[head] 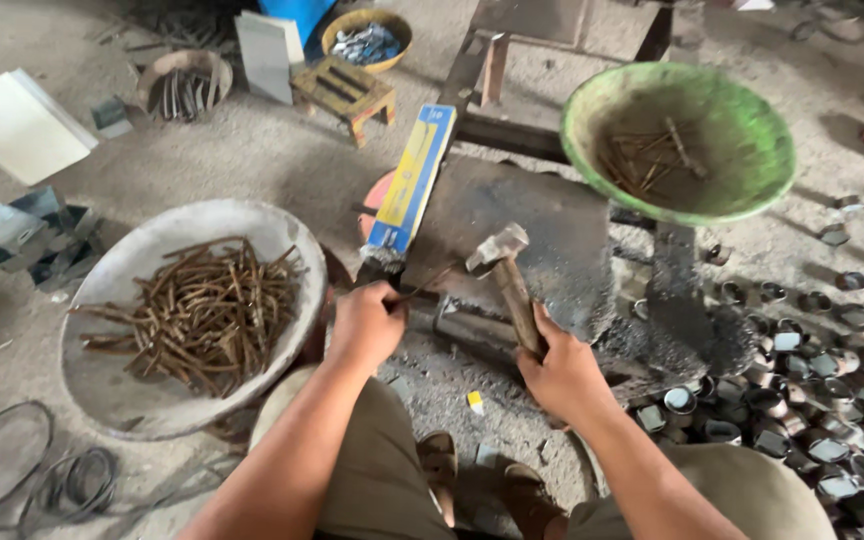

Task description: The person takes metal rods from a bowl one at a time, places them on a metal surface, and strikes them with a hammer.

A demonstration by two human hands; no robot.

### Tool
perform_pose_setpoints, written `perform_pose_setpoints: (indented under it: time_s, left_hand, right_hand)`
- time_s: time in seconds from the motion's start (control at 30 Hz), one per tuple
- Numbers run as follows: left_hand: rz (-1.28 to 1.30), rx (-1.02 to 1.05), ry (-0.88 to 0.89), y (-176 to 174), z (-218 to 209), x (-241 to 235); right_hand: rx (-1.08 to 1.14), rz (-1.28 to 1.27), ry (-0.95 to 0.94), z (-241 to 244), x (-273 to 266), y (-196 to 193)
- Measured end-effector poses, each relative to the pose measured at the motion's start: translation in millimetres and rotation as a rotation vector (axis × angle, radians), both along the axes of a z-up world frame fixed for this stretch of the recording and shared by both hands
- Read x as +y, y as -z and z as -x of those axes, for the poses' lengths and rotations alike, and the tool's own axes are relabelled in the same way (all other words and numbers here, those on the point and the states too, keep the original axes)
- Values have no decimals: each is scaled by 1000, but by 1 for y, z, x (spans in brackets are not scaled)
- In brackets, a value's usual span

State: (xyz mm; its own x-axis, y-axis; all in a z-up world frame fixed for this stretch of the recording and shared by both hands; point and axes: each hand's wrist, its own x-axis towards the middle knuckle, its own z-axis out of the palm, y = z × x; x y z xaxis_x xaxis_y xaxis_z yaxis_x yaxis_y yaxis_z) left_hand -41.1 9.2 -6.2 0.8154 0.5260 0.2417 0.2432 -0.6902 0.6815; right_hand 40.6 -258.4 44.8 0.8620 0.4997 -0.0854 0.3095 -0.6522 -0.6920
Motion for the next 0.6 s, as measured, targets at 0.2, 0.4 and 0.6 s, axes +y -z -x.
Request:
perform_pose_setpoints:
  time_s: [0.2,0.4,0.6]
  left_hand:
    - [373,-118,64,-71,-80,-50]
    - [119,183,537,-139,-175,-104]
    - [89,35,517,-85,-90,-71]
  right_hand:
    - [437,112,124,-5,-5,-22]
    - [365,77,54,-4,-9,-29]
    - [311,104,75,-20,-33,8]
